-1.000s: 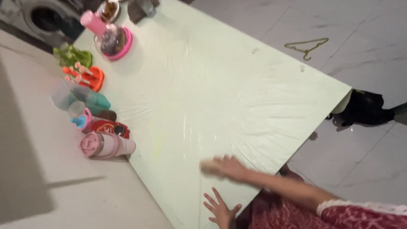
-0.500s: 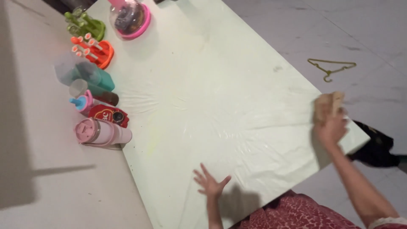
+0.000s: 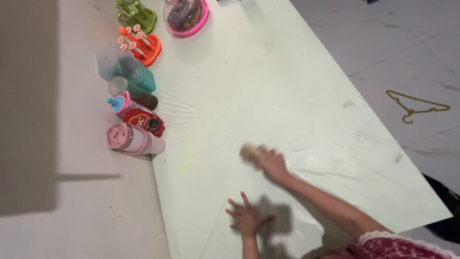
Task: Wiping down a large table covered in plastic using a cloth and then folding the cloth.
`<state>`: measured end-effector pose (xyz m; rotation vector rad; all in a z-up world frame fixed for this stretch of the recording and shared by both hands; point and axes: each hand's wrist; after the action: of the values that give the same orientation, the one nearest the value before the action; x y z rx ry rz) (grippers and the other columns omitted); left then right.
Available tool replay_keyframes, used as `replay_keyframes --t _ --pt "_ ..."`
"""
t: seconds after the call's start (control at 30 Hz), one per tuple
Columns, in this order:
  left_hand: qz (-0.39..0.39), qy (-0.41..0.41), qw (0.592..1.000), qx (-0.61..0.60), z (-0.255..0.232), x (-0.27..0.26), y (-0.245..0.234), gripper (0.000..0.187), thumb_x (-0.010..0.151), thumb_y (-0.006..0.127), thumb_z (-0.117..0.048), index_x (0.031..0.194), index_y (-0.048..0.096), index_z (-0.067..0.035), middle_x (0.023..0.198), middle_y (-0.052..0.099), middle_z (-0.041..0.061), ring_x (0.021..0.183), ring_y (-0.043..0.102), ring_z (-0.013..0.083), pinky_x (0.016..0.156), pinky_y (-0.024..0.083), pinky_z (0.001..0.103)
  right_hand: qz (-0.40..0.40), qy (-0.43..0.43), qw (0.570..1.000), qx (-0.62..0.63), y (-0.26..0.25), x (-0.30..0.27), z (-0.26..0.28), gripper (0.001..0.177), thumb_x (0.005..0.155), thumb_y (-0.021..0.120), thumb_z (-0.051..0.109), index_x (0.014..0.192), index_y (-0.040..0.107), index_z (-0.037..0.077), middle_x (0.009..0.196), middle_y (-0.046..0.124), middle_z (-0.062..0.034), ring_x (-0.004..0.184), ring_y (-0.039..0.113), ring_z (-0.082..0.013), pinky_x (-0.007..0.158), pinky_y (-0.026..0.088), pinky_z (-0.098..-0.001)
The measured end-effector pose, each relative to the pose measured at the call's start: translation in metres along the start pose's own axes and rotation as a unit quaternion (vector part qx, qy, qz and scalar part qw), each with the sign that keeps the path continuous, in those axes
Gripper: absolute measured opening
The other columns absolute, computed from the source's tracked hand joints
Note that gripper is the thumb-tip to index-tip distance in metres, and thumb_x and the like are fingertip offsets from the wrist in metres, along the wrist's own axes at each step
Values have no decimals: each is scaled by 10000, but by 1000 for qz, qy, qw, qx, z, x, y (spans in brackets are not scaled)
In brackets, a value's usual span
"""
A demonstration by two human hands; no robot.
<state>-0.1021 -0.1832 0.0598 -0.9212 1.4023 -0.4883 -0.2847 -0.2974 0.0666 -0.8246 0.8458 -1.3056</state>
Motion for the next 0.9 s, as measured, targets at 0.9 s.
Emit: replay_keyframes --t 0.9 --pt "-150 218 955 -137 125 -14 5 978 795 835 -278 1585 267 -181 1651 106 268 1498 211 458 1212 310 526 -264 501 814 -131 0 -330 -210 831 864 763 308 1651 497 334 1441 381 -232 1205 491 -457 938 466 -634"
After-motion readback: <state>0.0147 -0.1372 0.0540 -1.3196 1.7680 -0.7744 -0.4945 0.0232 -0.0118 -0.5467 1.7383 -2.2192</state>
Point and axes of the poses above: each hand's wrist, its own x-axis towards the middle knuckle, its own y-axis out of the palm, z = x × y
